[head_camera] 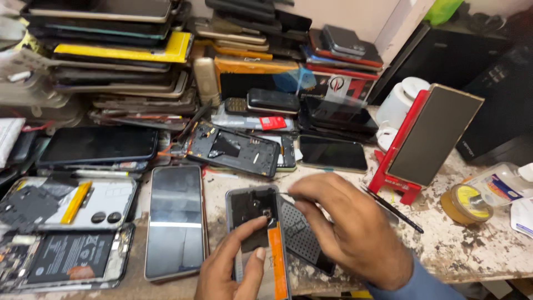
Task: The person holds a disassembled smartphone against a perforated mat and uses a screwdriver to work on its internal components, repeatedly repositioning the phone and the tool while other phone parts and screens lie across the cluttered workbench.
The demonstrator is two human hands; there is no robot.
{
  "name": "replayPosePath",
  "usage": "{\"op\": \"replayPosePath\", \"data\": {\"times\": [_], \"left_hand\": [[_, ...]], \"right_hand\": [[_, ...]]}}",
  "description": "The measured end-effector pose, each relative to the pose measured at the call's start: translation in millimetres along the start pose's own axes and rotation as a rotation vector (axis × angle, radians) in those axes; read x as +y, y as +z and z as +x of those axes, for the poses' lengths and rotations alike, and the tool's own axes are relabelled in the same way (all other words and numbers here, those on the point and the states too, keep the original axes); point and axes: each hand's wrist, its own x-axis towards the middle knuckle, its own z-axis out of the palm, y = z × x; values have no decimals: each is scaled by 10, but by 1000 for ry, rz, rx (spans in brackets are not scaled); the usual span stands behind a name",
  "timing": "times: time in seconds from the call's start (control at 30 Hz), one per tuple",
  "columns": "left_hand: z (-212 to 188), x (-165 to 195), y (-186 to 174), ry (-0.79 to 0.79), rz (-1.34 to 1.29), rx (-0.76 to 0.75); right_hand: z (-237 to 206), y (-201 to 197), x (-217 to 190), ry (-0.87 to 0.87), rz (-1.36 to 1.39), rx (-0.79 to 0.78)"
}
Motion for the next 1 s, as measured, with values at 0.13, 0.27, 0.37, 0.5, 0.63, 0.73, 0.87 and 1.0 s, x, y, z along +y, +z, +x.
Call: {"op": "replayPosePath", "data": {"times": [0.13, 0.27, 0.37, 0.5, 0.63, 0.73, 0.87, 1.0], "left_hand": [[18, -41, 3, -62, -50, 28], [24, -81, 7, -41, -66, 28], [27, -90, 24, -50, -84, 31], [25, -76, 35, -74, -98, 33], [32, -68, 24, -77, -59, 25], [43, -72, 20, -105, -47, -1], [54, -73, 19, -100, -56, -18], [58, -58, 9, -88, -52, -26]], "right_hand": [[-394, 122, 108, 194, -4, 144], [-763, 188, 258, 248, 31, 80], [-897, 190, 311, 290, 24, 43], [-898, 207, 322, 257, 3, 33], [-852, 221, 334, 319, 33, -13], [-851, 197, 346, 307, 19, 12], [-889, 163, 303, 300, 36, 91], [-922, 246, 191, 311, 92, 207]]}}
